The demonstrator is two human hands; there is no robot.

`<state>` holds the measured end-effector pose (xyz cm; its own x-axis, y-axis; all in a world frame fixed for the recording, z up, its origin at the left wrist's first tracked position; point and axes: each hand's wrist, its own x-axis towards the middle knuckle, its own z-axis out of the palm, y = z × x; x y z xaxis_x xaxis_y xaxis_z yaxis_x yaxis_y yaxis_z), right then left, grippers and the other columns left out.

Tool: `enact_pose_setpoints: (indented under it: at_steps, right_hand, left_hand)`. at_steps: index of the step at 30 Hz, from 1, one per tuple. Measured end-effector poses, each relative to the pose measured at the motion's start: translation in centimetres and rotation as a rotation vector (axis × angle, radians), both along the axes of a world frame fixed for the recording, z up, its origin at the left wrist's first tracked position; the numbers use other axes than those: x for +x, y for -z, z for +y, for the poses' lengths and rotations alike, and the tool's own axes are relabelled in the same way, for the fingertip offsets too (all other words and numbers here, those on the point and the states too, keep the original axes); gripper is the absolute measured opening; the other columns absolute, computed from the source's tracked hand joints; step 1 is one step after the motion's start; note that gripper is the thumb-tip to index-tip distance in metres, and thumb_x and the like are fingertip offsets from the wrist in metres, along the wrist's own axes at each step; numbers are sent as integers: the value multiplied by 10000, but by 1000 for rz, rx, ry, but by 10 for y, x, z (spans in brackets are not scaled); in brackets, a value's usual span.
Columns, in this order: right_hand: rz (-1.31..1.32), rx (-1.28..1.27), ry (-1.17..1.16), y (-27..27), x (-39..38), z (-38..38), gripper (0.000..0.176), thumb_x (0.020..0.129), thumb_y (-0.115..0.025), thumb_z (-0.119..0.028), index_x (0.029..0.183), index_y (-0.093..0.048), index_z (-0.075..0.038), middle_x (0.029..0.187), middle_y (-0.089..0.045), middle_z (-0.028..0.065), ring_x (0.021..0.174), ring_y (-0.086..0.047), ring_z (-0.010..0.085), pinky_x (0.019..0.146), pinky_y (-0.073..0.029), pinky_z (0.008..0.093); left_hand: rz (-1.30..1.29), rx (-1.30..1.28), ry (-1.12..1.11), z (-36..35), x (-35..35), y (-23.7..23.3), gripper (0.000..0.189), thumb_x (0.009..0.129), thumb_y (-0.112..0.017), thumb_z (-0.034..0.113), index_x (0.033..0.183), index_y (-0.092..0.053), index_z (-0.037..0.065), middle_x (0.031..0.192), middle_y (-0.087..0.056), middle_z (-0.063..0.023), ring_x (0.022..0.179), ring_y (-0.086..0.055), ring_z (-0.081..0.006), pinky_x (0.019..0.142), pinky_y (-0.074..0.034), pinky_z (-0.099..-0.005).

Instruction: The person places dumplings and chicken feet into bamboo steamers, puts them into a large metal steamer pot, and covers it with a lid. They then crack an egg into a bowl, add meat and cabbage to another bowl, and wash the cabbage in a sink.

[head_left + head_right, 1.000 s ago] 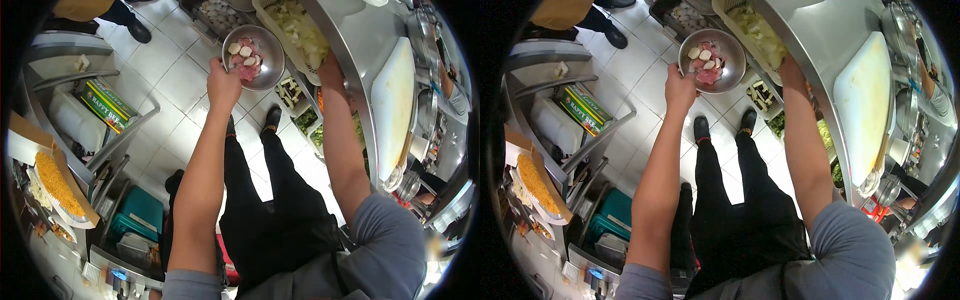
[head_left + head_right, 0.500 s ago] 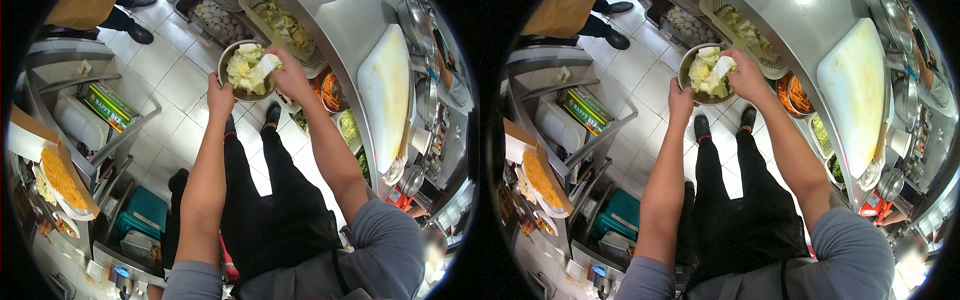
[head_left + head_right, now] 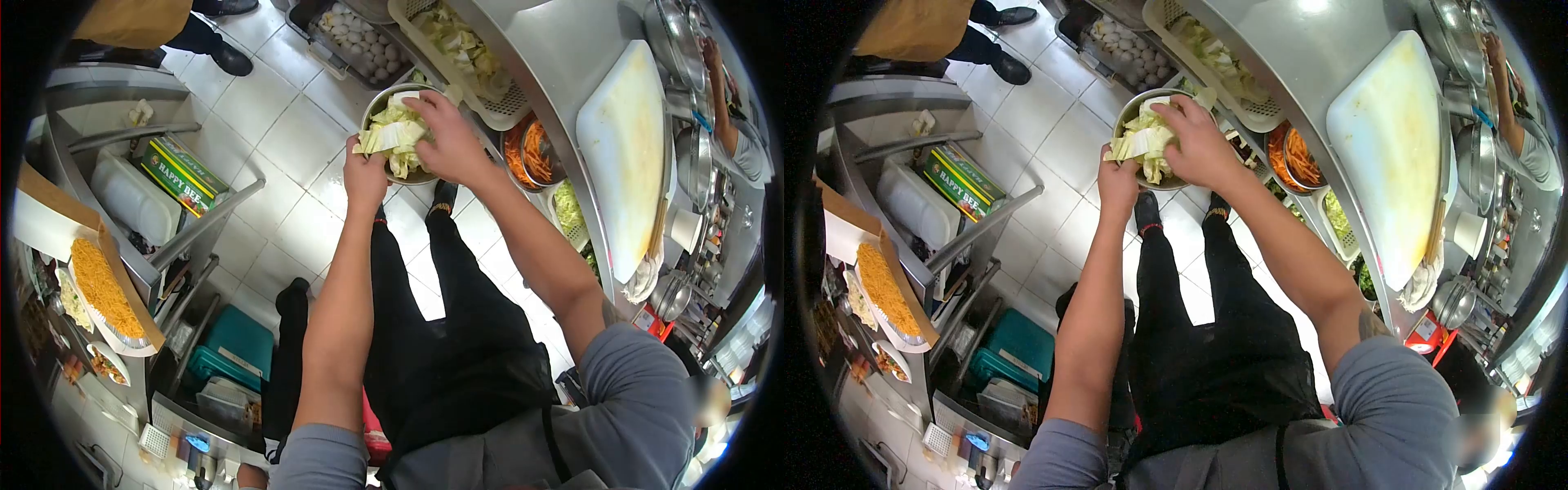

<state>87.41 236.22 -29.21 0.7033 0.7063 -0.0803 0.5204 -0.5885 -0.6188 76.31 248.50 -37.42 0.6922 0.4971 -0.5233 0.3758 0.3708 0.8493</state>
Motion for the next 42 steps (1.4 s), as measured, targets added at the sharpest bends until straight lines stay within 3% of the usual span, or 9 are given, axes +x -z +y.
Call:
enact_pose_setpoints:
  at_steps: [8, 11, 15, 18, 20, 23, 25, 35, 42]
  right_hand:
    - [273, -108, 62, 17, 14, -6, 242, 775, -587, -33, 1014, -624, -32, 990, -626, 181, 948, -607, 388, 835, -493, 429]
    - [353, 224, 160, 29, 7, -10, 209, 769, -554, 5, 974, -594, 0, 976, -603, 183, 959, -589, 364, 833, -488, 415]
    - [54, 3, 134, 25, -9, -7, 292, 745, -544, 35, 1022, -611, -28, 1032, -615, 178, 980, -593, 357, 882, -483, 411]
    - [-224, 16, 116, 7, -15, -7, 347, 749, -553, 23, 1082, -621, -50, 1063, -619, 185, 1003, -595, 356, 907, -478, 407]
    - [-384, 30, 229, -10, -13, -9, 358, 775, -562, 4, 1123, -623, -55, 1067, -622, 197, 1012, -600, 358, 911, -478, 406]
    - [210, 53, 256, 5, -4, -39, 293, 837, -602, -73, 1128, -632, -52, 1055, -644, 189, 960, -633, 341, 851, -503, 401]
    - [142, -11, 277, 5, -5, -50, 258, 865, -605, -147, 1102, -633, -47, 1030, -660, 181, 955, -630, 360, 845, -492, 438]
    - [197, 150, 796, 27, 51, -90, 352, 938, -590, -326, 1140, -636, -42, 1073, -681, 132, 953, -623, 242, 881, -464, 341]
    - [-734, -379, 572, 46, 100, -116, 537, 917, -601, -359, 1345, -505, -49, 1408, -499, 110, 1283, -466, 282, 1102, -341, 379]
  left_hand:
    - [160, 6, 2, 6, -16, 7, 423, 818, -513, 60, 1232, -464, -10, 896, -656, -165, 588, -638, -199, 466, -516, -299]
    - [142, -57, 6, 12, -20, 2, 416, 810, -523, 30, 1219, -466, -19, 983, -635, -149, 707, -646, -197, 527, -537, -296]
    - [18, -64, -37, 12, -21, -4, 414, 826, -484, 18, 1239, -465, -4, 954, -650, -147, 659, -645, -175, 482, -524, -288]
    - [51, -114, 18, 14, -23, -23, 436, 797, -486, -14, 1232, -464, -32, 1099, -618, -146, 1015, -604, -228, 898, -487, -313]
    - [-33, -56, 53, 14, -32, -3, 419, 795, -480, -12, 1214, -470, -22, 1066, -619, -132, 937, -620, -212, 792, -521, -307]
    - [34, -119, 136, 18, -34, -14, 389, 791, -481, -7, 1180, -480, -5, 1002, -615, -111, 804, -627, -184, 605, -528, -292]
    - [40, -148, 152, 15, -35, -21, 354, 785, -488, 7, 1139, -487, 14, 917, -602, -91, 640, -598, -152, 399, -460, -274]
    - [107, 6, 247, 10, -11, -16, 398, 807, -516, 87, 1188, -494, -23, 869, -640, -150, 577, -610, -196, 420, -492, -304]
    - [50, 17, 302, 7, 48, -20, 360, 786, -509, 47, 1144, -479, 22, 892, -626, -109, 604, -607, -184, 416, -478, -295]
